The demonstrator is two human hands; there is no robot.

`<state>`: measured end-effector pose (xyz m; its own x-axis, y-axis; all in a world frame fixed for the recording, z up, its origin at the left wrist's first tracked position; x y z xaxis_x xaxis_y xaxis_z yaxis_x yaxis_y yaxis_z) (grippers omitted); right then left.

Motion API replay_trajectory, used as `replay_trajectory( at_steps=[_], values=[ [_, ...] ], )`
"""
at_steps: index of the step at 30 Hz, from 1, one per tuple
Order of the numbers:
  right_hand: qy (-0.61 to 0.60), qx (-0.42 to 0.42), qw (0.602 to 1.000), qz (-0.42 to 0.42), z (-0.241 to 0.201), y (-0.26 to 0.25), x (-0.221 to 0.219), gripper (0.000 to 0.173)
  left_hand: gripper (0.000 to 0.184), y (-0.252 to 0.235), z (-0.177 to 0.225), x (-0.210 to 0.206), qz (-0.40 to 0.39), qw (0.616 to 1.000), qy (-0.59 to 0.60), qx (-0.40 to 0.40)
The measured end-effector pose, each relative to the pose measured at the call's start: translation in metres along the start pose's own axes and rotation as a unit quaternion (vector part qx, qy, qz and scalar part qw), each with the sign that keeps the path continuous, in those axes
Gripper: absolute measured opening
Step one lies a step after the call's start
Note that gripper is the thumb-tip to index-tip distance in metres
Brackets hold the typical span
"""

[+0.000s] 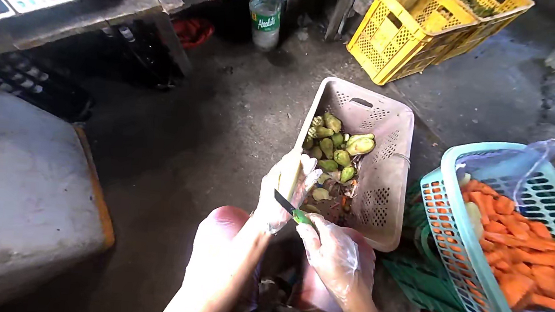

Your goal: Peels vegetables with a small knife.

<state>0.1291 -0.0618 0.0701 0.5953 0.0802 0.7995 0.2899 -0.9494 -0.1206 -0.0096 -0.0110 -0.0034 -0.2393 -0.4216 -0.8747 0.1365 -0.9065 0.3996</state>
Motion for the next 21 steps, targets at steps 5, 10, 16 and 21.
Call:
replay_trajectory(
  at_steps=[5, 10, 16, 21],
  values=[
    [0.023, -0.023, 0.999, -0.012, 0.002, -0.004, 0.000, 0.034, 0.037, -0.001, 0.000, 0.001, 0.020, 0.999, 0.025, 0.015],
    [0.027, 0.049, 0.997, 0.054, 0.005, 0.005, 0.003, 0.036, 0.035, -0.005, 0.002, 0.002, 0.017, 0.999, 0.032, 0.005],
    [0.032, 0.079, 0.991, 0.107, 0.012, 0.016, -0.005, 0.036, 0.034, -0.010, 0.002, 0.005, 0.019, 0.998, 0.051, 0.012],
    [0.032, 0.050, 0.996, 0.071, 0.009, 0.009, -0.004, 0.034, 0.036, -0.004, 0.002, 0.001, 0.064, 0.997, 0.043, 0.012]
  ],
)
Point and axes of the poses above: each hand's wrist, its own y-axis away from the middle knuckle, its own x-axis out of the back of the hand, z = x × y, the point moved 2 cm from there along -y, towards the middle knuckle, and after that the axes turned 12 degrees about z, right-handed, at the moved point
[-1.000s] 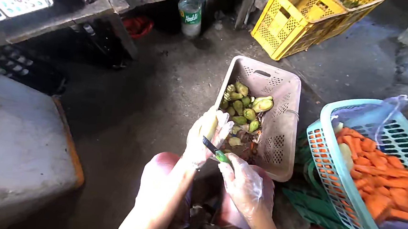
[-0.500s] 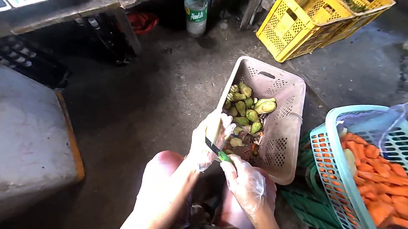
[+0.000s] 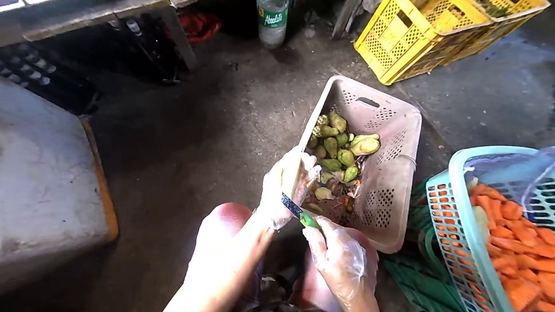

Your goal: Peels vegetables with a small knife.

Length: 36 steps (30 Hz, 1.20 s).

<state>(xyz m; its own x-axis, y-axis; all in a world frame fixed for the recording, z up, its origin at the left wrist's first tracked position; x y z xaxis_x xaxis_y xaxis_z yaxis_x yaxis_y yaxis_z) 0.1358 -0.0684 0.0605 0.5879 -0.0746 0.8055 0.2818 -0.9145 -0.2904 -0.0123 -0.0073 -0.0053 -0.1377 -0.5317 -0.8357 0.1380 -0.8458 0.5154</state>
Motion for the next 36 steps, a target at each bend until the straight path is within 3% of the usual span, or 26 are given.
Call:
replay_trajectory(
  at_steps=[4, 9, 17, 23, 26, 29, 33, 36],
  values=[
    [-0.001, 0.005, 1.000, 0.008, -0.001, 0.001, 0.000, 0.035, 0.033, -0.007, 0.000, 0.005, -0.037, 0.999, 0.018, 0.001],
    [0.006, -0.007, 1.000, 0.002, 0.003, -0.002, -0.006, 0.035, 0.035, -0.002, 0.000, -0.001, 0.000, 1.000, -0.010, -0.010],
    [0.025, -0.135, 0.977, -0.162, 0.009, -0.032, -0.009, 0.044, 0.038, 0.004, -0.006, -0.002, -0.001, 0.999, -0.040, -0.009],
    [0.076, -0.180, 0.967, -0.164, 0.022, -0.055, -0.019, 0.048, 0.037, 0.001, -0.011, 0.001, -0.039, 0.999, -0.027, 0.022],
    [0.074, -0.168, 0.973, -0.137, 0.027, -0.060, -0.020, 0.048, 0.040, 0.002, -0.012, 0.001, -0.018, 0.997, -0.067, 0.017],
    [0.092, -0.191, 0.963, -0.168, 0.028, -0.065, -0.016, 0.049, 0.041, 0.002, -0.013, -0.003, 0.027, 0.992, -0.119, 0.008],
    [0.095, -0.210, 0.953, -0.194, 0.036, -0.067, -0.015, 0.050, 0.037, 0.001, -0.014, -0.007, 0.082, 0.978, -0.185, 0.056],
    [0.096, -0.213, 0.955, -0.183, 0.041, -0.068, -0.011, 0.049, 0.031, 0.006, -0.012, -0.008, 0.022, 0.965, -0.248, 0.077]
  ],
)
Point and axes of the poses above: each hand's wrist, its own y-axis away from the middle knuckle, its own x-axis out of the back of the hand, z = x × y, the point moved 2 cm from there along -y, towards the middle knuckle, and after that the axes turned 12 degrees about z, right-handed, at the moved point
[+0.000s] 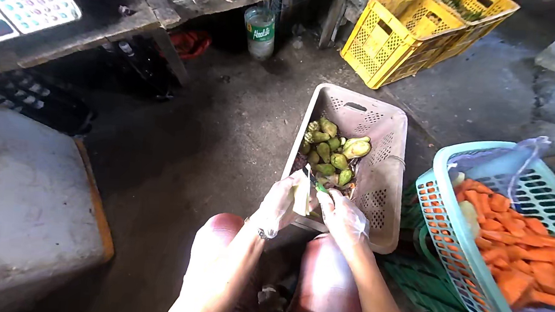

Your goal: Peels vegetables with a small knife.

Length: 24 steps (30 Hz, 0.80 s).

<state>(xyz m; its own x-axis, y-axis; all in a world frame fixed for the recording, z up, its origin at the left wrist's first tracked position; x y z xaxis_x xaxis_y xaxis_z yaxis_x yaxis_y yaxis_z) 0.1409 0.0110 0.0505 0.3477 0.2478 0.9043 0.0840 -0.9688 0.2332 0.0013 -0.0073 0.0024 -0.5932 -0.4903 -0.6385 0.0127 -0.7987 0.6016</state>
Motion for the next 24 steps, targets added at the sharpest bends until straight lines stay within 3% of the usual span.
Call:
replay_trajectory(
  at_steps=[3, 9, 15, 18, 24],
  values=[
    [0.013, -0.006, 1.000, -0.018, 0.005, -0.003, 0.005, 0.051, 0.026, 0.010, 0.000, -0.005, 0.019, 0.997, -0.075, -0.026],
    [0.011, -0.003, 1.000, -0.028, 0.009, -0.014, 0.004, 0.053, 0.023, 0.000, -0.005, -0.009, 0.043, 0.991, -0.113, -0.054],
    [0.017, -0.085, 0.993, -0.078, 0.070, -0.051, -0.019, 0.060, 0.028, 0.004, 0.000, -0.004, 0.064, 0.978, -0.166, -0.109],
    [0.003, -0.103, 0.994, -0.036, 0.072, -0.034, -0.003, 0.058, 0.030, 0.005, 0.002, 0.001, 0.090, 0.977, -0.154, -0.119],
    [-0.141, 0.133, 0.976, 0.098, 0.050, 0.024, -0.008, 0.043, 0.039, 0.003, -0.001, 0.000, 0.031, 0.993, -0.111, -0.029]
  ],
)
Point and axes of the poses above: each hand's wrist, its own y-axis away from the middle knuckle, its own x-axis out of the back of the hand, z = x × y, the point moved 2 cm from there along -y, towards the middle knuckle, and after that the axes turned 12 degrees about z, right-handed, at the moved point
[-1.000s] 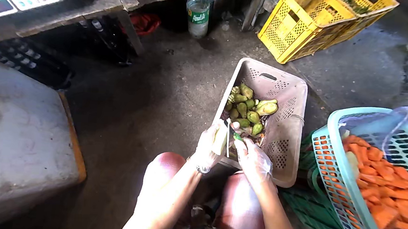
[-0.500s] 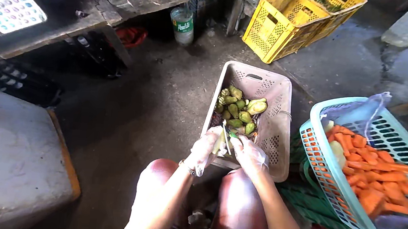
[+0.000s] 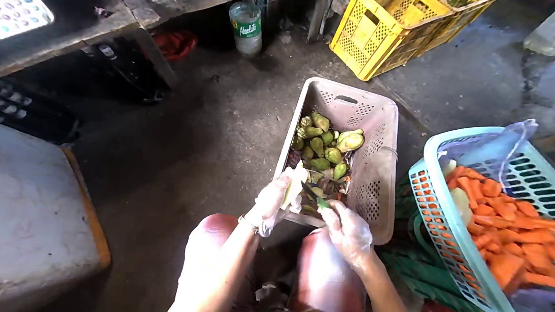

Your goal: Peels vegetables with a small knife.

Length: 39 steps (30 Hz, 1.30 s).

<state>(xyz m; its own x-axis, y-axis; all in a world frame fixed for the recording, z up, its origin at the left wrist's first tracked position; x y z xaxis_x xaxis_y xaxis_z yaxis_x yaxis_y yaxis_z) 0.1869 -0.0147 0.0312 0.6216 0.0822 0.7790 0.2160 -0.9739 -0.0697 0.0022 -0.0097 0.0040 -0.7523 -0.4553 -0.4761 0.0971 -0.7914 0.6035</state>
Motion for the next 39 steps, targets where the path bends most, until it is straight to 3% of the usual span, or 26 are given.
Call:
replay_trajectory(
  at_steps=[8, 13, 16, 18, 21, 23, 26, 28, 31, 34, 39],
  values=[
    [0.060, -0.071, 0.986, -0.140, -0.020, -0.022, 0.003, 0.047, 0.040, 0.002, 0.001, 0.003, -0.006, 1.000, 0.010, 0.016],
    [0.069, -0.092, 0.976, -0.183, -0.021, -0.047, -0.003, 0.052, 0.038, -0.011, -0.003, 0.008, -0.036, 0.999, 0.004, 0.006],
    [0.087, -0.127, 0.969, -0.193, -0.006, -0.065, -0.014, 0.054, 0.034, -0.009, -0.009, 0.008, -0.104, 0.994, -0.037, -0.003],
    [0.118, -0.153, 0.950, -0.245, 0.020, -0.073, -0.026, 0.056, 0.032, -0.004, -0.013, 0.005, -0.163, 0.986, -0.039, 0.006],
    [0.189, -0.167, 0.914, -0.318, 0.051, -0.069, -0.029, 0.059, 0.037, 0.001, -0.007, 0.004, -0.111, 0.994, -0.015, -0.004],
    [0.191, -0.196, 0.921, -0.278, 0.055, -0.064, -0.019, 0.061, 0.041, 0.002, -0.001, 0.003, -0.083, 0.996, -0.001, -0.025],
    [0.114, -0.198, 0.965, -0.125, 0.032, -0.046, 0.003, 0.055, 0.044, -0.004, -0.001, 0.003, -0.082, 0.994, 0.064, -0.041],
    [0.031, -0.116, 0.993, 0.006, 0.013, -0.022, 0.006, 0.046, 0.044, -0.006, -0.001, 0.001, -0.076, 0.986, 0.147, -0.003],
    [-0.036, 0.073, 0.987, 0.138, -0.009, 0.014, -0.012, 0.042, 0.051, -0.008, 0.001, 0.000, -0.056, 0.965, 0.249, 0.056],
    [-0.024, 0.148, 0.975, 0.161, -0.026, 0.033, -0.028, 0.039, 0.054, -0.008, 0.002, 0.005, -0.055, 0.950, 0.298, 0.076],
    [0.036, 0.106, 0.987, 0.111, -0.036, 0.033, -0.036, 0.037, 0.054, -0.008, -0.002, 0.009, -0.062, 0.936, 0.334, 0.086]
  ],
)
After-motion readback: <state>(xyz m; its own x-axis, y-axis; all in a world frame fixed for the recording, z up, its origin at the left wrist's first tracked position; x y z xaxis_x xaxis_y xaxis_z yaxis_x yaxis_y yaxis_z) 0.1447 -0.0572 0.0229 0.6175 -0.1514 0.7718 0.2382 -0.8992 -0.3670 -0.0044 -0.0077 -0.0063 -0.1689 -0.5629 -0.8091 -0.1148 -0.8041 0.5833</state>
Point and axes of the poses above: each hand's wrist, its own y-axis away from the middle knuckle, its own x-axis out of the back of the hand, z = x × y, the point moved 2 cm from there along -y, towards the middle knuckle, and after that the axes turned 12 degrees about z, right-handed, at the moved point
